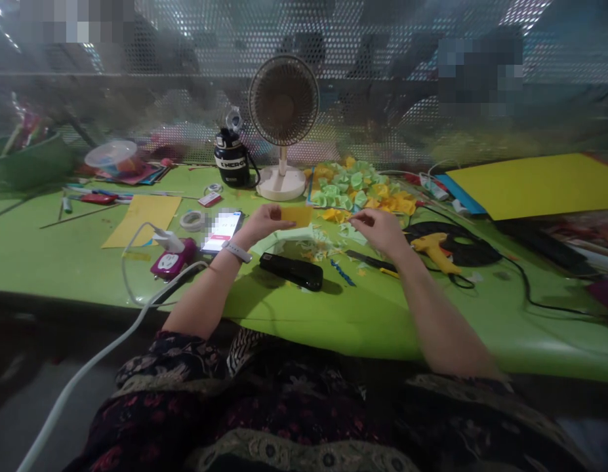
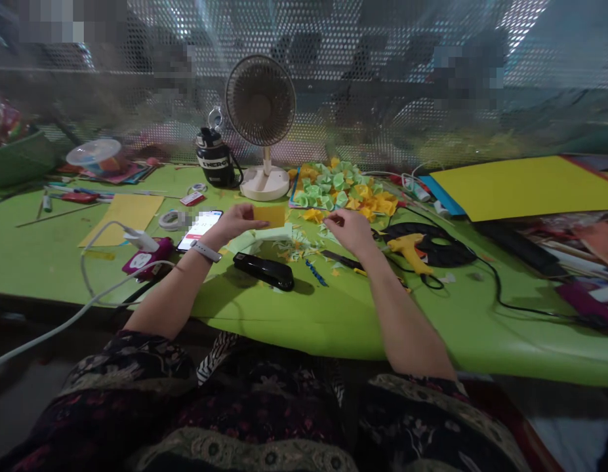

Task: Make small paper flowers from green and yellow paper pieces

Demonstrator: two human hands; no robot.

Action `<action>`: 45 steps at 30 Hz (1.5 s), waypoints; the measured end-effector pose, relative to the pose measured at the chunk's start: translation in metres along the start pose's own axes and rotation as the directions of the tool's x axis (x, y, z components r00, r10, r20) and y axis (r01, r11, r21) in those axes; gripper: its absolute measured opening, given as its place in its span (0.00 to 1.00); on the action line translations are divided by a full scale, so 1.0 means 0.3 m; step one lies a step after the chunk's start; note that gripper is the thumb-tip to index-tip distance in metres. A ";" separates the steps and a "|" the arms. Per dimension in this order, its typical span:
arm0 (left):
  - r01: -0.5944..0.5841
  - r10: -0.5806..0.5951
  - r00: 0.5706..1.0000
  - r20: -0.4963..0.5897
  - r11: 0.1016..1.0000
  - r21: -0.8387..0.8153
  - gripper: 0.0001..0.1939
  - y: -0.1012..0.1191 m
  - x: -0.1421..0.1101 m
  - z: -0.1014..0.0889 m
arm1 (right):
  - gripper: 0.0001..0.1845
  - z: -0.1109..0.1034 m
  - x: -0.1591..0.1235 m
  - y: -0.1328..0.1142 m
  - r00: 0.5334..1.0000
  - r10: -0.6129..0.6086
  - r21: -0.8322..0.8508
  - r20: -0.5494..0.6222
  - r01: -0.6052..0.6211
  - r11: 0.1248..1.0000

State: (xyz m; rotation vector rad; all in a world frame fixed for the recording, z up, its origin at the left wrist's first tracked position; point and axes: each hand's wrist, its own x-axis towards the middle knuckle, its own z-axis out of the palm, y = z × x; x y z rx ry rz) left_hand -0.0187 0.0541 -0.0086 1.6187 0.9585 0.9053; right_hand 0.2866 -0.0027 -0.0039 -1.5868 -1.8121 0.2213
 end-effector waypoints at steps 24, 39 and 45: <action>0.227 -0.082 0.948 0.307 0.850 -0.475 0.18 0.107 -0.109 0.155 | 0.09 0.067 -0.109 -0.249 0.954 -0.275 0.421 -0.118 0.299 0.856; 0.137 -0.008 0.964 0.267 0.875 -0.465 0.25 0.079 -0.106 0.189 | 0.21 0.114 -0.113 -0.245 0.998 0.041 0.610 -0.040 -0.008 0.792; 0.143 -0.018 0.963 0.270 0.881 -0.450 0.26 0.081 -0.107 0.194 | 0.23 0.120 -0.112 -0.237 0.998 0.050 0.608 -0.031 -0.021 0.793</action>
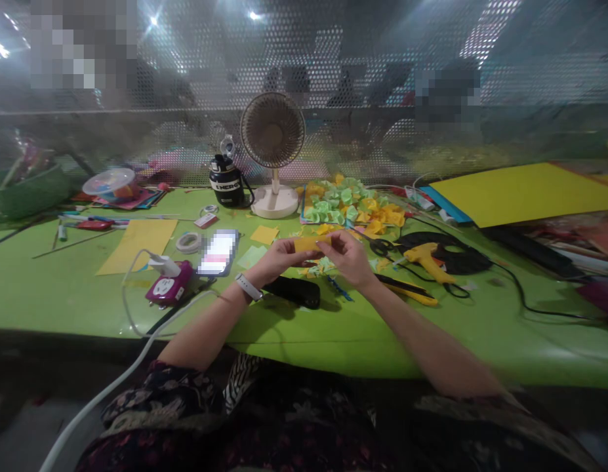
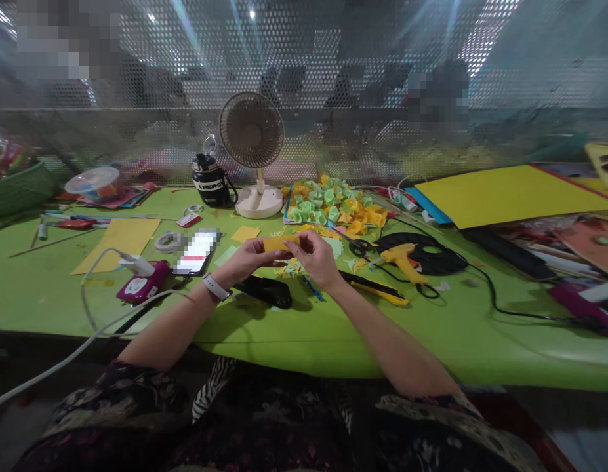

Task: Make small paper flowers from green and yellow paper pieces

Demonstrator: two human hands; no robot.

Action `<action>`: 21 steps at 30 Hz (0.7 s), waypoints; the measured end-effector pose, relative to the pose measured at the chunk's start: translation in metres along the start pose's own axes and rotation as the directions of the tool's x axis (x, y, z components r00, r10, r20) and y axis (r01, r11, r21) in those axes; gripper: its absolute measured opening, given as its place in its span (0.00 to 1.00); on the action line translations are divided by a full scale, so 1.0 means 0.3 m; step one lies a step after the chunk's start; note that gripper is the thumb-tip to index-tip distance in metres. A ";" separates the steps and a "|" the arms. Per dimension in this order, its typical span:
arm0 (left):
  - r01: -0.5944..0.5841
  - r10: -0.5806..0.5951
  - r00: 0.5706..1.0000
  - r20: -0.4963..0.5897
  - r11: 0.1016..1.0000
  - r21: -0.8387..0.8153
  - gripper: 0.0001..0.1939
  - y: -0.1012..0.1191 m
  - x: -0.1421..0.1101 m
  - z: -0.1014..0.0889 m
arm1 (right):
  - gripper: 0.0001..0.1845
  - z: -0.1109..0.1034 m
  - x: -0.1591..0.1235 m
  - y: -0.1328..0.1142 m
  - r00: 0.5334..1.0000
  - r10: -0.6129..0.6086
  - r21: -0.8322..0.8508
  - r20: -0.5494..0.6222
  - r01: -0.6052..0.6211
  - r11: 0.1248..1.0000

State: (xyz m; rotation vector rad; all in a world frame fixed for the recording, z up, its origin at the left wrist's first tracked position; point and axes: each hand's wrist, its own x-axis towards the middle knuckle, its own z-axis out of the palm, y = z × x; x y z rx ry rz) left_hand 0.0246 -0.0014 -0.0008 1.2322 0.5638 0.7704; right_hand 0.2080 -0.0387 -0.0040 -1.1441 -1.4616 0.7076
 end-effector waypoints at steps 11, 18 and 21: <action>-0.003 0.003 1.000 -0.005 0.999 0.037 0.26 -0.006 -0.001 -0.002 | 0.23 0.003 0.001 -0.014 1.000 -0.001 -0.006 0.004 0.001 1.000; -0.002 0.002 1.000 -0.008 1.000 0.002 0.24 -0.015 0.004 -0.002 | 0.23 0.003 -0.002 -0.025 1.000 0.007 -0.013 0.016 -0.007 1.000; 0.013 -0.012 0.999 -0.030 1.000 0.018 0.26 -0.017 0.003 -0.003 | 0.24 -0.003 0.004 -0.027 0.999 0.023 0.029 -0.038 -0.022 0.999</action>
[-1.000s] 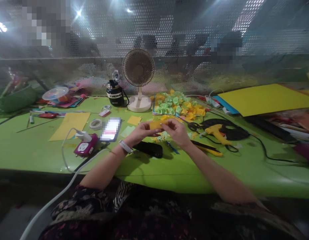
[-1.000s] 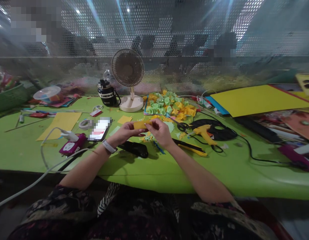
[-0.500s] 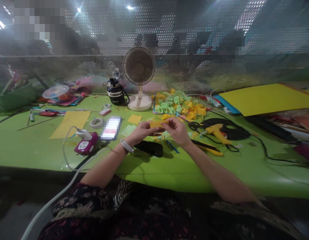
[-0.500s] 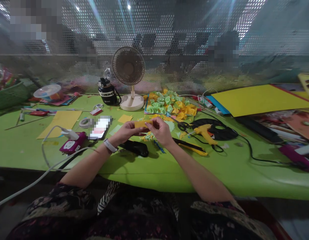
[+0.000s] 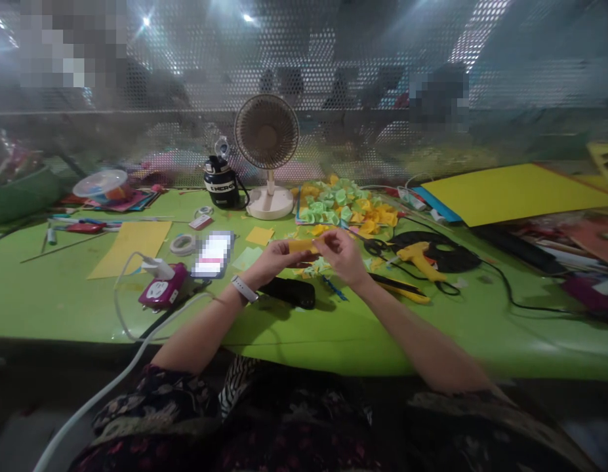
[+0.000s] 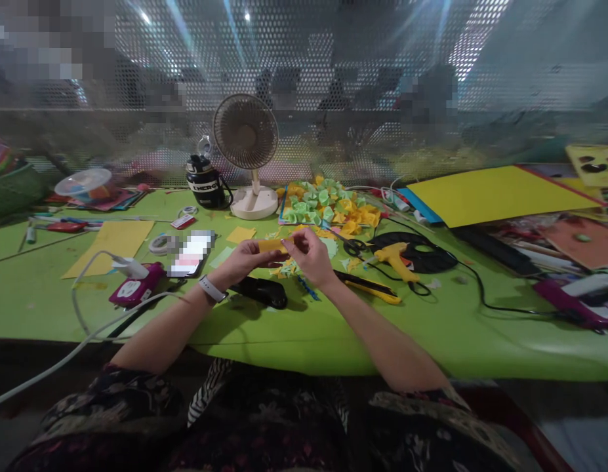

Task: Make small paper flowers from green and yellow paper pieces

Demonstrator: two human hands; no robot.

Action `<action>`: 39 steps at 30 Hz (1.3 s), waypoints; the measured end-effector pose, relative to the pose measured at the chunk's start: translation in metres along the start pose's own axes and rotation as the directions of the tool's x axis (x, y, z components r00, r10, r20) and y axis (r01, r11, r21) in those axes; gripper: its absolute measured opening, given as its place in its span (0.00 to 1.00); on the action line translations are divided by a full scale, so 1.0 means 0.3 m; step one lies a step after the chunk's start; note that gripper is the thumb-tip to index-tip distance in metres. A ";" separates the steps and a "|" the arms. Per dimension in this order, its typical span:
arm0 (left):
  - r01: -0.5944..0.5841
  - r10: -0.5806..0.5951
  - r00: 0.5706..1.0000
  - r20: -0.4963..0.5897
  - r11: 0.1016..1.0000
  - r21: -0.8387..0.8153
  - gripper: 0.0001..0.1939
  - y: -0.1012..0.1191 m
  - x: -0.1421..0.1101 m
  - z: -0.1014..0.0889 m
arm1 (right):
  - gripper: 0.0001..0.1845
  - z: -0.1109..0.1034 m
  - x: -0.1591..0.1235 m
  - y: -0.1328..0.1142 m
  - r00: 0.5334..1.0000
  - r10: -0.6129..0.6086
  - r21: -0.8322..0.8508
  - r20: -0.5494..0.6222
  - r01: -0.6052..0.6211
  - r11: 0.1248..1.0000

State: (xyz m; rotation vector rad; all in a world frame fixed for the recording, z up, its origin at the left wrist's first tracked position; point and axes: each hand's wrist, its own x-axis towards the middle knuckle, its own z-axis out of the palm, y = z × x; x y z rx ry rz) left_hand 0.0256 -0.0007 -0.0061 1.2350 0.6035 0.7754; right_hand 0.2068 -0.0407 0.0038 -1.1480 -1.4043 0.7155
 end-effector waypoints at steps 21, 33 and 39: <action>0.076 -0.070 0.997 -0.034 0.972 0.224 0.26 0.021 -0.009 -0.019 | 0.23 -0.005 0.015 0.016 0.999 0.000 -0.035 0.040 0.001 0.999; 0.051 -0.039 0.997 -0.064 0.979 0.196 0.31 0.016 -0.007 -0.024 | 0.22 -0.005 0.025 0.021 0.913 0.200 0.119 0.355 -0.256 0.959; 0.099 -0.085 0.993 -0.080 0.975 0.199 0.28 0.030 -0.003 -0.034 | 0.17 -0.019 0.034 0.021 0.894 0.192 0.110 0.405 -0.256 0.960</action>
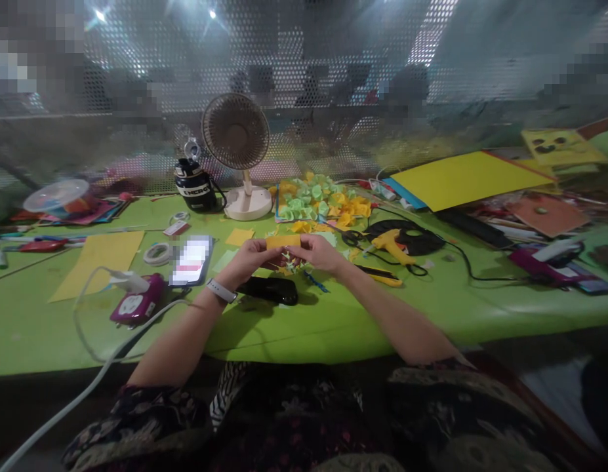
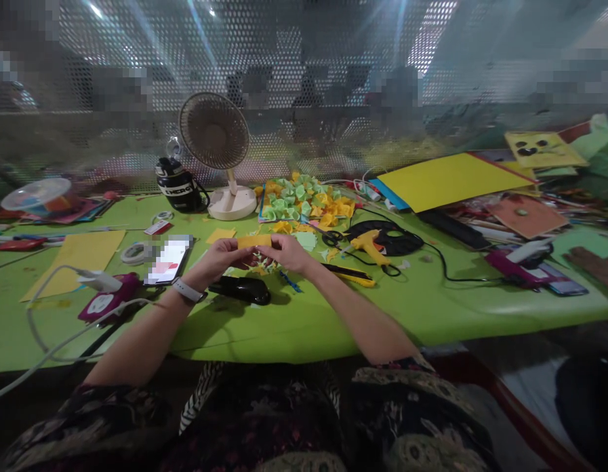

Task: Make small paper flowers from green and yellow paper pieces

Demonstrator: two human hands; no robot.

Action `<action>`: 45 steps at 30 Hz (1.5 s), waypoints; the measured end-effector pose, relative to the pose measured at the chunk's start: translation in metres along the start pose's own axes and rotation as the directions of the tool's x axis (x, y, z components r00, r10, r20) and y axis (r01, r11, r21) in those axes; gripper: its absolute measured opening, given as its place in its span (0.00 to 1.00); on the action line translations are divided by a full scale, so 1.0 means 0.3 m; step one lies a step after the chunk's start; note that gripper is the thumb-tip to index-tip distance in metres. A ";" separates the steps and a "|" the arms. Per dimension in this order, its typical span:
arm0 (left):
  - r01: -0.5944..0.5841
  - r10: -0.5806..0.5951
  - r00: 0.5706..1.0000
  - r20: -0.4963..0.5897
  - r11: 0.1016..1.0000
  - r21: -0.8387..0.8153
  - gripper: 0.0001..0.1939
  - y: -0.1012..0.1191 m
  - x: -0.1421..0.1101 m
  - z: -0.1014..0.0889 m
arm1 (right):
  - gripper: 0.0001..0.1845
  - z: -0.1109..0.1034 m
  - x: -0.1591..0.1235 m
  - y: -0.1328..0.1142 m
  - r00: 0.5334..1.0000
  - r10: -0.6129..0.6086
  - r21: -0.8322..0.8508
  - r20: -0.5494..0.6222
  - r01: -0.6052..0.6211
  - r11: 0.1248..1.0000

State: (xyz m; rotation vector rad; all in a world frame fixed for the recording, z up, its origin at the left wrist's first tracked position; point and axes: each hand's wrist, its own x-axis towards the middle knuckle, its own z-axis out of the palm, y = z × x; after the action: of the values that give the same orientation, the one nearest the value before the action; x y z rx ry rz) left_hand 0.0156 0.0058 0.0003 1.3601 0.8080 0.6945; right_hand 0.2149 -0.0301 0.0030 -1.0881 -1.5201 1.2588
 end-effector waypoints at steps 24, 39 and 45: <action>0.071 -0.072 0.997 -0.018 0.996 -0.059 0.21 0.025 -0.011 0.009 | 0.17 -0.025 -0.022 -0.044 0.999 0.046 -0.079 -0.002 -0.046 0.996; -0.053 0.044 0.990 -0.136 0.996 -0.068 0.23 0.044 -0.010 -0.018 | 0.18 -0.037 -0.012 -0.042 0.991 0.082 -0.014 -0.104 -0.084 0.996; 0.052 -0.058 0.976 -0.210 0.998 -0.031 0.20 0.037 0.014 -0.049 | 0.06 -0.225 -0.004 -0.028 0.949 -0.051 -0.592 -0.312 -0.153 0.791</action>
State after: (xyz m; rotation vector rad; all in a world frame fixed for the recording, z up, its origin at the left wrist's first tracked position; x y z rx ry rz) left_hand 0.0061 0.0186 0.0104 1.2504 0.9983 0.8118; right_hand 0.2793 -0.0161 0.0195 -1.6673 -1.6919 0.5653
